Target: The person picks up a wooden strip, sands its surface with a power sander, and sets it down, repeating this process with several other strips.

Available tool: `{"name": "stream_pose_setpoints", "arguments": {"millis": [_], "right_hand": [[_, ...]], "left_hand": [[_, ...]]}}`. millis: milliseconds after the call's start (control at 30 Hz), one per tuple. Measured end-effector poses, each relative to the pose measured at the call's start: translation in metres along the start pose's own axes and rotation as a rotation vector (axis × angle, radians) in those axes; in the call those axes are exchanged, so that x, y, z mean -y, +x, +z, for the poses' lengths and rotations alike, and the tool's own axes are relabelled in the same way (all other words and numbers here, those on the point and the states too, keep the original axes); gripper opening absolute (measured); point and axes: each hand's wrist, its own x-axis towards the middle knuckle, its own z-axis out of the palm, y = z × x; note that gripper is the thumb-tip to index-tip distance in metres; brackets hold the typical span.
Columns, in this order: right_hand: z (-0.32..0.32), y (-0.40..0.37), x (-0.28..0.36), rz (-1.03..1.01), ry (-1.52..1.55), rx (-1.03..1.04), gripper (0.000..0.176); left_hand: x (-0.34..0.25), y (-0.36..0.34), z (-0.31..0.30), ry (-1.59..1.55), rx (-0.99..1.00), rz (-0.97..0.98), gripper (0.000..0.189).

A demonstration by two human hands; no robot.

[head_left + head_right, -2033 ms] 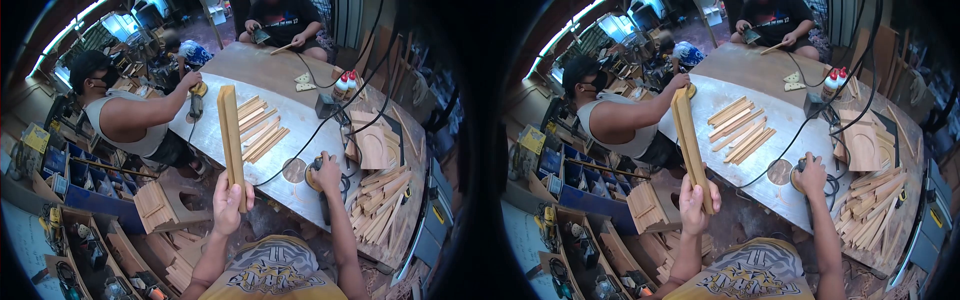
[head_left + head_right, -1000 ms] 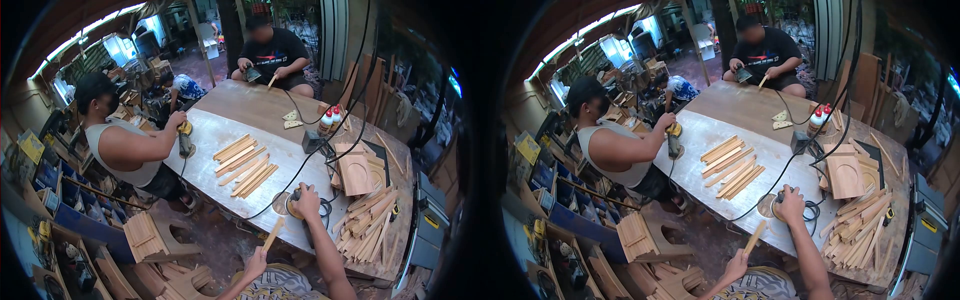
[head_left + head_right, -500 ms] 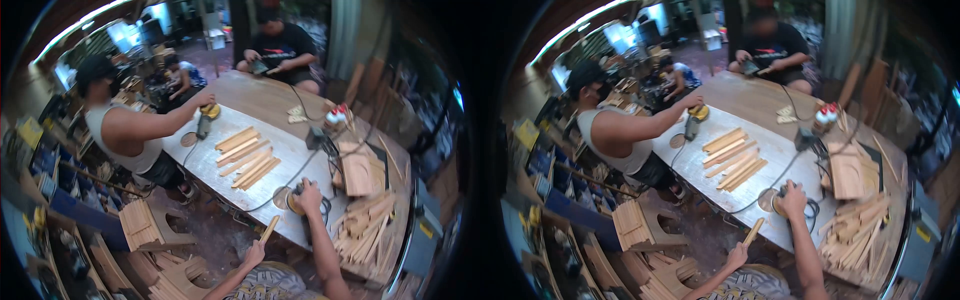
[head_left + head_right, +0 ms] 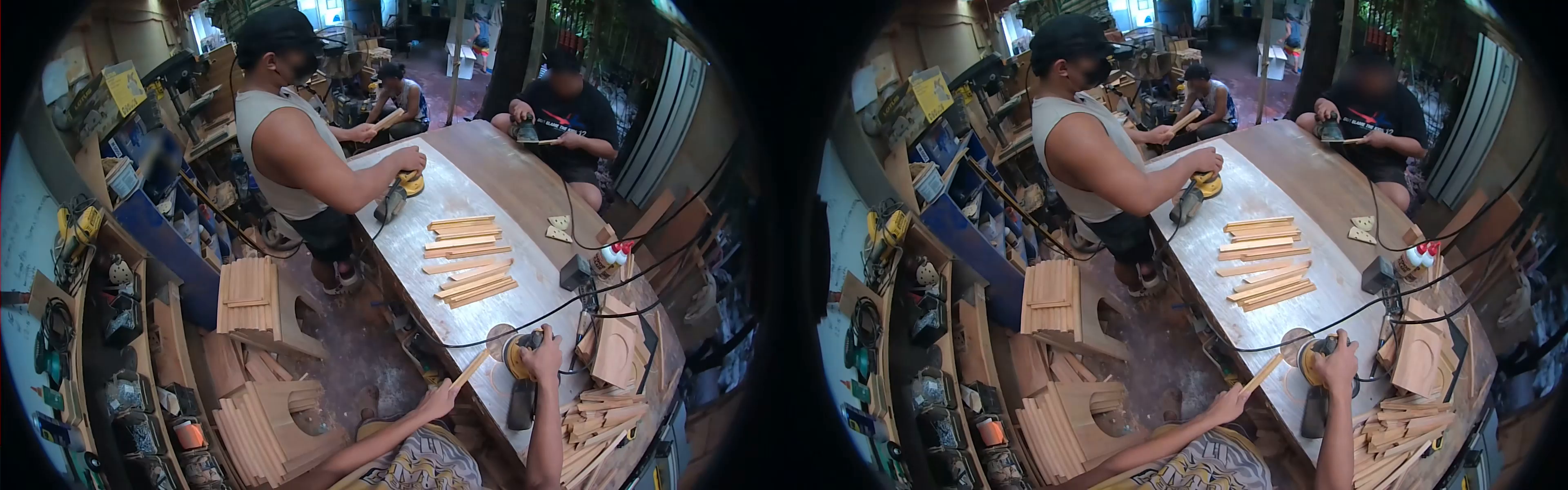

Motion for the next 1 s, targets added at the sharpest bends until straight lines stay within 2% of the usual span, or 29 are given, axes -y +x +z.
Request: {"name": "stream_pose_setpoints", "arguments": {"millis": [100,233,267,1000], "right_hand": [[-0.001,0.006,0.004,-0.027,-0.016,0.000,0.076],[-0.001,0.002,0.008,0.001,-0.031,-0.013,0.073],[0.000,0.002,0.007,-0.006,-0.021,-0.039,0.072],[0.003,-0.002,0.012,0.035,-0.023,-0.108,0.071]], "left_hand": [[-0.004,0.007,0.002,0.007,-0.009,-0.024,0.037],[-0.014,0.006,0.004,0.078,0.051,-0.115,0.045],[-0.014,0.008,0.004,0.121,0.118,-0.175,0.046],[-0.022,0.011,-0.008,0.199,0.140,-0.146,0.047]]}}
